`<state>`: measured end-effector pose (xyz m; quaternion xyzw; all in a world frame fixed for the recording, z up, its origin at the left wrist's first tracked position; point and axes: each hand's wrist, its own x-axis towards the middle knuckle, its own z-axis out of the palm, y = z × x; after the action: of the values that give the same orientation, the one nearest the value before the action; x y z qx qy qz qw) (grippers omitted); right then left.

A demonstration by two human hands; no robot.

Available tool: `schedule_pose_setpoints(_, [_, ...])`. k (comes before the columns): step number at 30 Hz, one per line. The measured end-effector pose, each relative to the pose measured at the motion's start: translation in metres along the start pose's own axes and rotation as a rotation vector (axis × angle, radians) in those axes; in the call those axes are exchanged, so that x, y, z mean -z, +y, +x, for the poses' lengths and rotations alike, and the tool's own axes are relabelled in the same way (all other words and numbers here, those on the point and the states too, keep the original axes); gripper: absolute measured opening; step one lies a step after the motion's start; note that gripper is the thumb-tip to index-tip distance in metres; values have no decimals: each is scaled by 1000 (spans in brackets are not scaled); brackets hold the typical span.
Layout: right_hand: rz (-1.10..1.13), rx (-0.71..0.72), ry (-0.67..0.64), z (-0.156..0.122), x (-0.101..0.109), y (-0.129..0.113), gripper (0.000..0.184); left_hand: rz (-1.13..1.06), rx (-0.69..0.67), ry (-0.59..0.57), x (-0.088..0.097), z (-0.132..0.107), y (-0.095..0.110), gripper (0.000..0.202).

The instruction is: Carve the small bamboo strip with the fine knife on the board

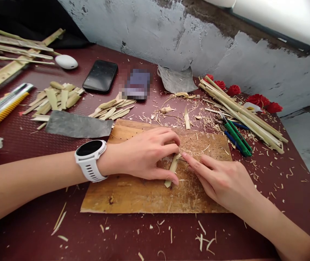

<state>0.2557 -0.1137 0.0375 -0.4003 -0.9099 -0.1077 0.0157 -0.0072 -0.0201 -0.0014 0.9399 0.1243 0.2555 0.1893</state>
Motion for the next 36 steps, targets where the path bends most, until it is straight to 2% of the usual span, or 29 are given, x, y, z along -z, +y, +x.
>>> schedule_pose_setpoints(12, [17, -7, -25, 2, 3, -2, 42, 9, -25, 21, -3, -2, -2, 65])
schedule_pose_setpoints(20, [-26, -17, -71, -4, 2, -7, 48, 19, -16, 19, -1, -2, -1, 65])
schedule_pose_setpoints(28, [-85, -109, -103, -11, -4, -20, 55, 21, -12, 28, -3, -3, -2, 65])
schedule_pose_setpoints(36, [-132, -58, -147, -12, -2, -21, 61, 8, -5, 6, 1, -2, 0, 64])
